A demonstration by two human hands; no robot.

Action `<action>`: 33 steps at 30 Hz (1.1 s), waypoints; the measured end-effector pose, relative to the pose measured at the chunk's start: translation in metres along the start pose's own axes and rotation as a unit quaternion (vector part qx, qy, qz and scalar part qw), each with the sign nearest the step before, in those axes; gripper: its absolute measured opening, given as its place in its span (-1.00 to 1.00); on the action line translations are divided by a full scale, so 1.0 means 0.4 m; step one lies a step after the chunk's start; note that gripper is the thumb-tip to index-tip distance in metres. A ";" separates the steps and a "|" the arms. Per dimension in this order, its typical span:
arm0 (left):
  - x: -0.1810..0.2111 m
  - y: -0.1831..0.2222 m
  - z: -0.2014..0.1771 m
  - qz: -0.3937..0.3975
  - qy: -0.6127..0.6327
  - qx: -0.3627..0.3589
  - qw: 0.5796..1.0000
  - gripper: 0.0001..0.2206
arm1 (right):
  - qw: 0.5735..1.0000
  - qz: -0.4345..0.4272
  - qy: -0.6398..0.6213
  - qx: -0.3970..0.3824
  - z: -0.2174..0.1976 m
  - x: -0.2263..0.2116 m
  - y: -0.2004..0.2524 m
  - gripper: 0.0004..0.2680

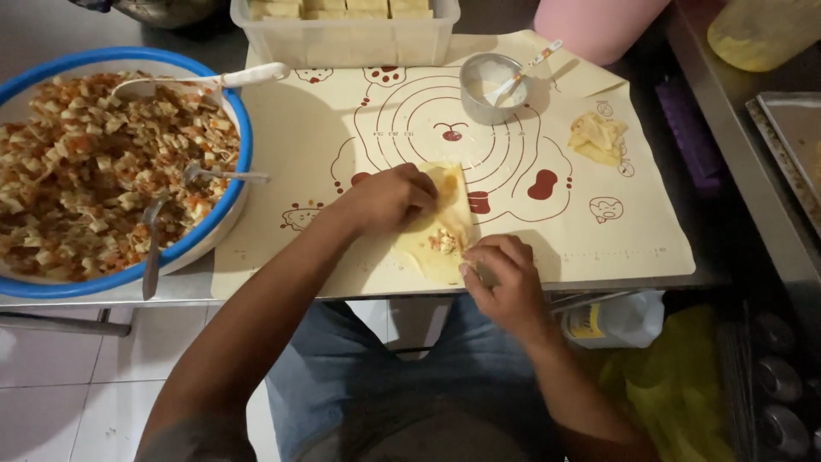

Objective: Preparing pastries by scooping filling from a large bowl onto individual dough squares and folding them into shape.

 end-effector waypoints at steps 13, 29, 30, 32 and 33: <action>-0.119 0.181 -0.076 -0.317 -0.136 0.132 0.929 -0.84 | 0.986 -0.124 0.091 0.060 0.011 -0.159 0.008 -0.87; -0.152 0.127 -0.023 -0.370 -0.138 0.052 0.917 -0.81 | 0.972 -0.147 0.182 0.004 0.132 -0.235 -0.071 -0.95; -0.160 0.127 -0.024 -0.378 -0.123 0.062 0.916 -0.79 | 0.972 -0.149 0.180 0.000 0.137 -0.231 -0.070 -0.96; -0.158 0.129 -0.033 -0.388 -0.091 0.076 0.914 -0.82 | 0.975 -0.152 0.164 -0.011 0.136 -0.228 -0.066 -0.94; -0.160 0.133 -0.039 -0.399 -0.058 0.090 0.911 -0.84 | 0.976 -0.155 0.148 -0.021 0.139 -0.227 -0.064 -0.92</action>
Point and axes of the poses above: each hand's wrist, its own y-axis away from the middle knuckle, its own z-axis out of the palm, x = y × z, the point moved 10 cm from there along -y, towards the middle knuckle, and after that the axes turned 7 degrees about y, right-handed, at the moved point
